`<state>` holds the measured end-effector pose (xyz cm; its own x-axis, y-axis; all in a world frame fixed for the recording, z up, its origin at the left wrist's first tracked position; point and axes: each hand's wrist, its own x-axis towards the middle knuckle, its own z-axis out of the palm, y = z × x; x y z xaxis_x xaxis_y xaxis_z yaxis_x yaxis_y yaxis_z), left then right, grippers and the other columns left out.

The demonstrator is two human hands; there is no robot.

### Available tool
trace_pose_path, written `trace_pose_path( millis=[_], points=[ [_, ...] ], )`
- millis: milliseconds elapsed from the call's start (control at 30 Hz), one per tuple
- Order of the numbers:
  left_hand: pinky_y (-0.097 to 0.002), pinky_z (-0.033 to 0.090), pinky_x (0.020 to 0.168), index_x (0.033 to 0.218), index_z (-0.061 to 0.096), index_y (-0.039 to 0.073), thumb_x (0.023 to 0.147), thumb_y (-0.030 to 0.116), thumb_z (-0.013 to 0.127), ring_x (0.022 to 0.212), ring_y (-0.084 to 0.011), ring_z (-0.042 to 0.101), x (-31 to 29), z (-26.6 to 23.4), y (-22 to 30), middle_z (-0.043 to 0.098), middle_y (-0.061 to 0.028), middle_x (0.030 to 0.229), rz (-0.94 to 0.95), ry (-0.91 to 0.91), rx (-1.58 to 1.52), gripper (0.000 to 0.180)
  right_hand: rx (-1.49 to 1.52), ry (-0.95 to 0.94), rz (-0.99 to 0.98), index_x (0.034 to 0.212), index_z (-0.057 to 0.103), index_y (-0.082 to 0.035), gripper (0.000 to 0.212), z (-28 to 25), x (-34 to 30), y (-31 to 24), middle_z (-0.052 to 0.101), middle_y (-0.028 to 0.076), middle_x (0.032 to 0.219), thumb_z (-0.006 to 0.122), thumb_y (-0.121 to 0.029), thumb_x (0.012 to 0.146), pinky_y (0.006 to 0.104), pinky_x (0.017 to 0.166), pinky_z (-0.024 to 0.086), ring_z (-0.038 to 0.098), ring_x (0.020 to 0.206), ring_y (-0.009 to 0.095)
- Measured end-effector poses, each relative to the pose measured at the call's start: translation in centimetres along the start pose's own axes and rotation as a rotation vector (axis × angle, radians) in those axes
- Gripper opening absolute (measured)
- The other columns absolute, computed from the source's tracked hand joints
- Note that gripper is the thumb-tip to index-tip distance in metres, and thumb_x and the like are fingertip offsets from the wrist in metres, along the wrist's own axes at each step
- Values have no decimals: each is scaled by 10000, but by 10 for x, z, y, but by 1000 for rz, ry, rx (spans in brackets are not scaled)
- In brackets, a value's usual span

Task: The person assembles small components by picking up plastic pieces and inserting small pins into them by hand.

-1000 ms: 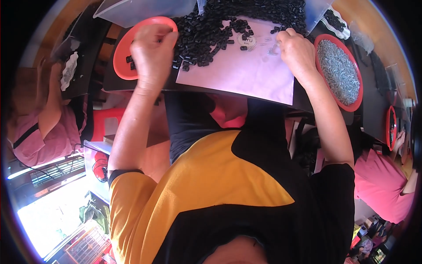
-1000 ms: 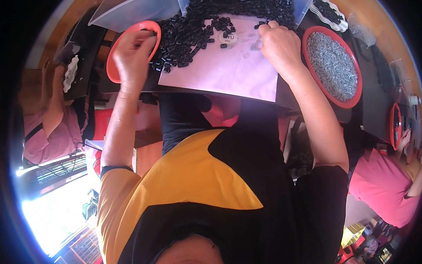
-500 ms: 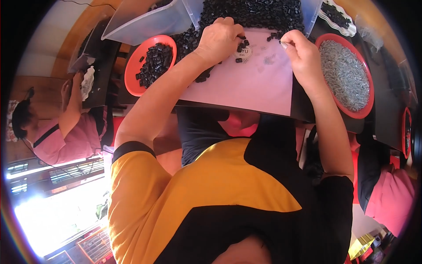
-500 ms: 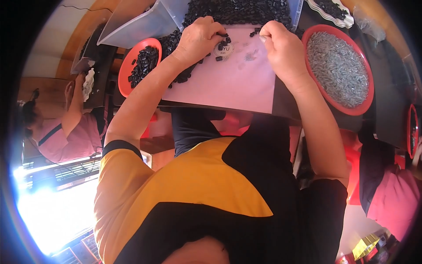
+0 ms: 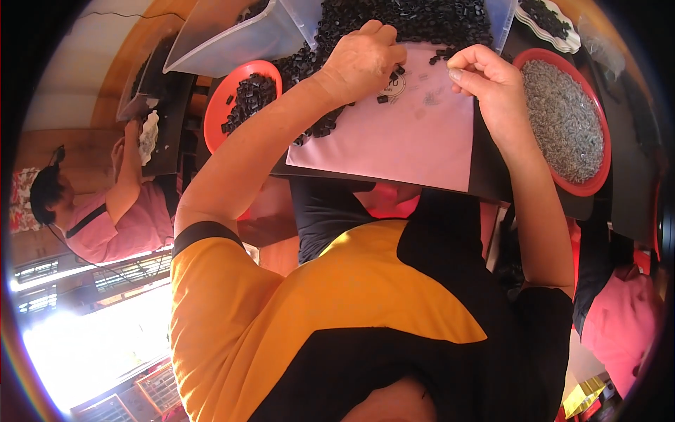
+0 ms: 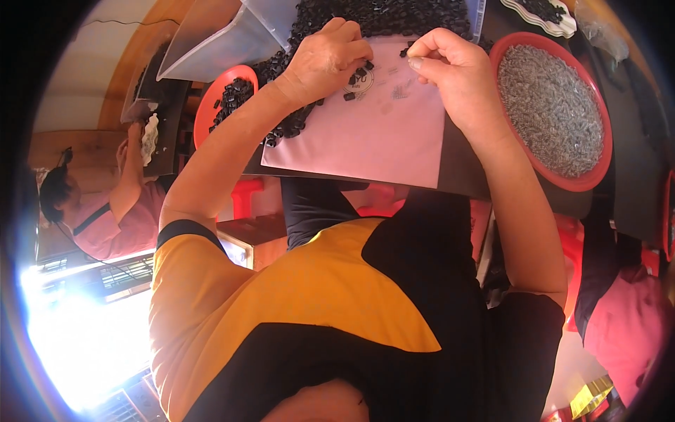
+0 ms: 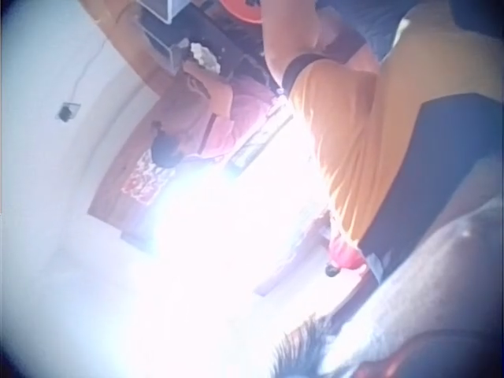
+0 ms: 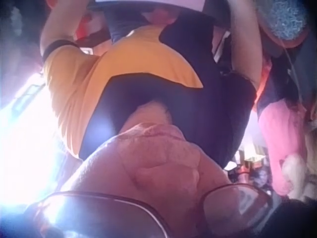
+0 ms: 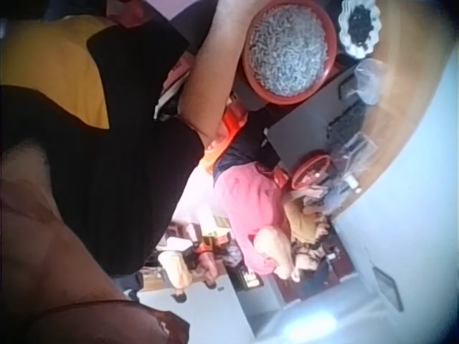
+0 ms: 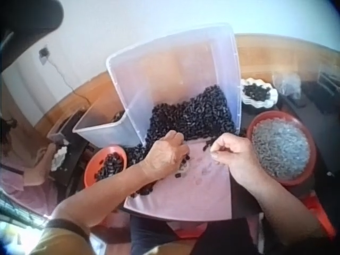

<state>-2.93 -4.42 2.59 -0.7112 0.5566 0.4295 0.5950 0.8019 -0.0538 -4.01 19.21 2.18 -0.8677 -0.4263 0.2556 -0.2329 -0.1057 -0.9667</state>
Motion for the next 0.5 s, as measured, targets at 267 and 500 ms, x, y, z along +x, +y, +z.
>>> trace_pose_path(
  millis=[267, 500],
  points=[
    [-367, 522, 720, 782, 645, 49, 732, 92, 670, 865, -246, 558, 10, 2, 8, 565, -53, 856, 78, -94, 95, 71, -29, 4, 7, 875, 638, -2, 80, 1, -1, 1, 624, 8, 796, 634, 24, 799, 234, 643, 442, 535, 701, 82],
    [-397, 511, 754, 769, 629, 35, 716, 168, 639, 872, -274, 576, 17, 6, 10, 587, -82, 837, -119, -215, 50, 143, -49, 12, -9, 873, 645, -1, 102, 2, 0, 0, 625, 9, 777, 644, 31, 777, 234, 621, 448, 546, 691, 84]
  ],
)
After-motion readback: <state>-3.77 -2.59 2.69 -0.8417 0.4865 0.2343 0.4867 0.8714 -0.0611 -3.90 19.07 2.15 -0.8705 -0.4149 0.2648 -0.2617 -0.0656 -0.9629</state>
